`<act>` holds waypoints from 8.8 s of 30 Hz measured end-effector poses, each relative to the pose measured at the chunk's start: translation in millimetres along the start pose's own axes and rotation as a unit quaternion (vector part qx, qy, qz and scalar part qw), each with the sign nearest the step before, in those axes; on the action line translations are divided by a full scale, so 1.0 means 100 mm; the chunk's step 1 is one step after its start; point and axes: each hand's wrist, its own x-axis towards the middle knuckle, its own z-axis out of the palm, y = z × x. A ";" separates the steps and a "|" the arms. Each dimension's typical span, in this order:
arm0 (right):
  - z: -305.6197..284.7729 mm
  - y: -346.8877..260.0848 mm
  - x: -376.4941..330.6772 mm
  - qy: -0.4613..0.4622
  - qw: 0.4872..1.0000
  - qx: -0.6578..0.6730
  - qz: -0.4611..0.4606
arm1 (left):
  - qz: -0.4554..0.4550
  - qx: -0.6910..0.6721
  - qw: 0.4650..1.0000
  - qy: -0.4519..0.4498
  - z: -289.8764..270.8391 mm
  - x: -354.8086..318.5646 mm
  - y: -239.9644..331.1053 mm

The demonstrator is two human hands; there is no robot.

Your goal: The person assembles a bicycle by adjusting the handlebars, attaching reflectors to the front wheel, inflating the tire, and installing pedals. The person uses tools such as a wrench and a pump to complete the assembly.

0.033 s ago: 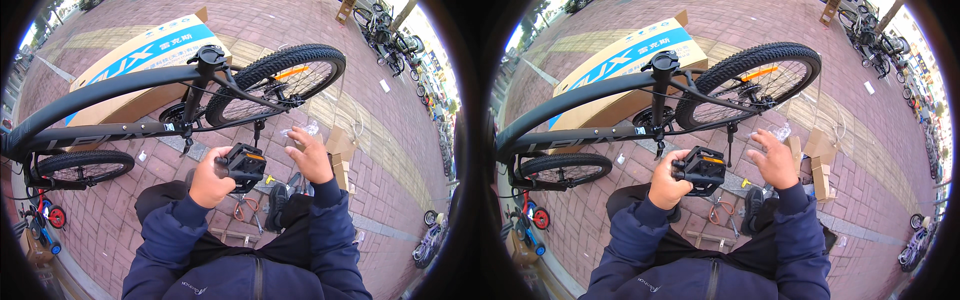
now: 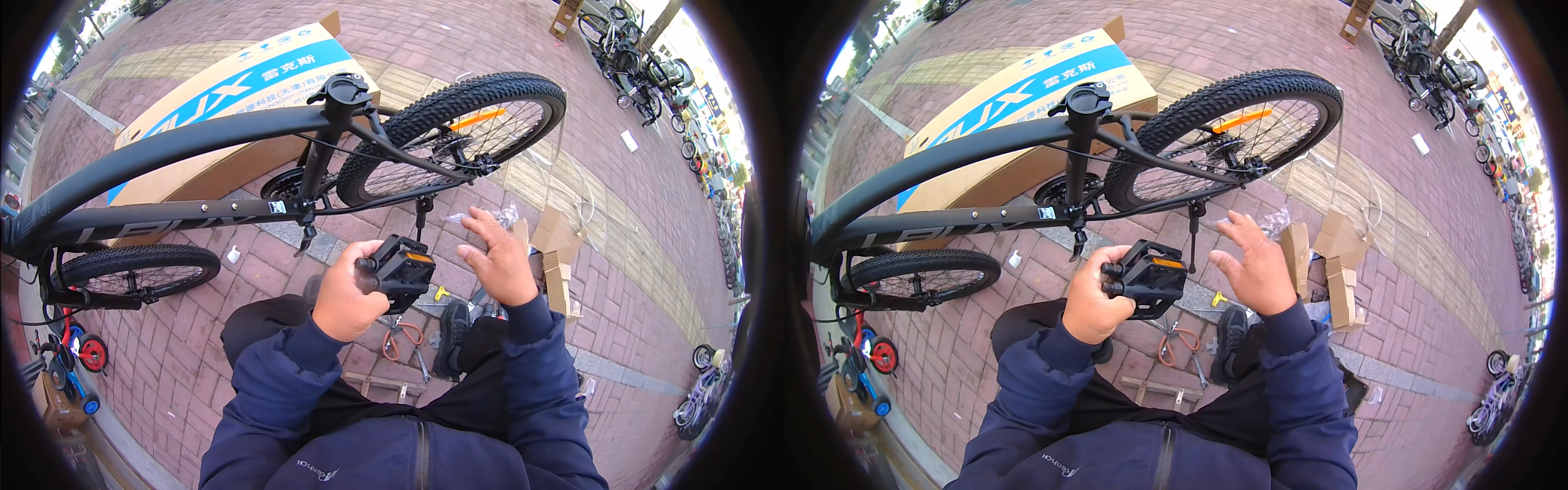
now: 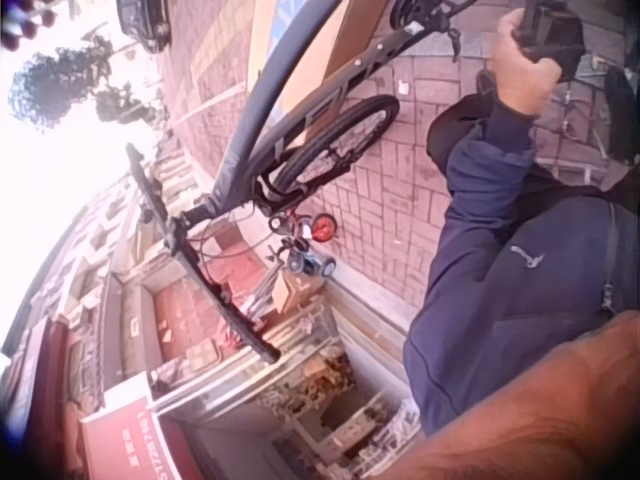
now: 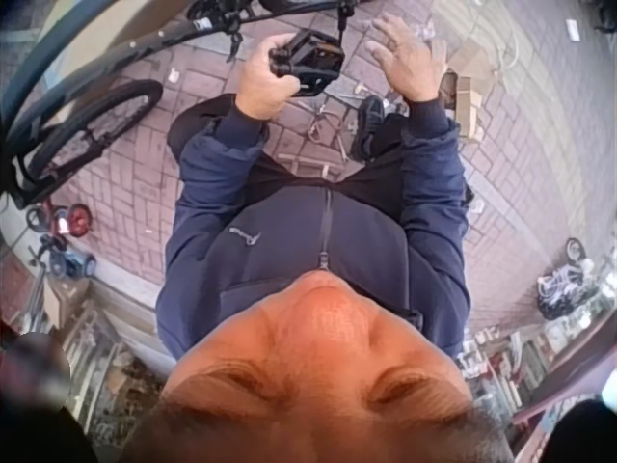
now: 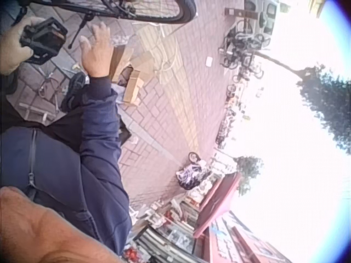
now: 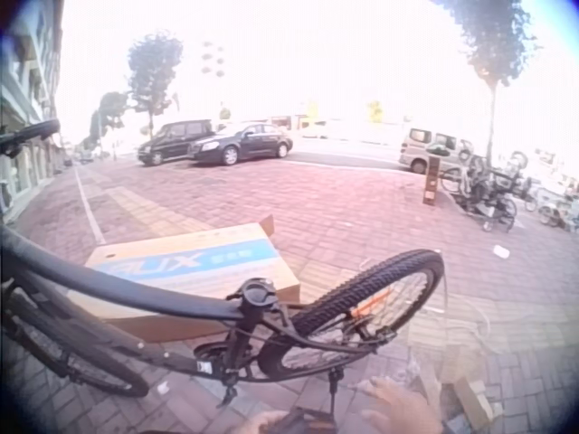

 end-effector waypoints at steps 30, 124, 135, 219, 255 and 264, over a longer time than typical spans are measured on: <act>0.41 -0.72 -0.15 0.107 0.973 0.151 -0.138 | 0.265 0.331 0.904 0.055 0.22 -0.01 -0.26; 2.62 3.20 -1.69 -0.077 0.727 -0.141 0.668 | -0.114 0.305 0.945 0.037 0.40 0.03 -0.40; 2.76 2.52 -1.35 -0.032 0.791 0.042 0.610 | -0.113 0.259 0.958 0.057 0.38 -0.01 -0.37; 0.41 -0.42 0.57 -0.055 0.940 0.271 0.202 | -0.247 -0.081 0.882 0.394 -2.24 0.30 -2.92; 0.72 -0.38 0.57 -0.057 0.977 0.182 0.098 | -0.166 -0.044 0.948 0.269 -1.18 0.03 -0.20; 0.19 0.02 0.78 0.193 0.785 0.531 0.256 | -0.159 -0.125 0.938 0.281 -1.12 -0.04 -0.26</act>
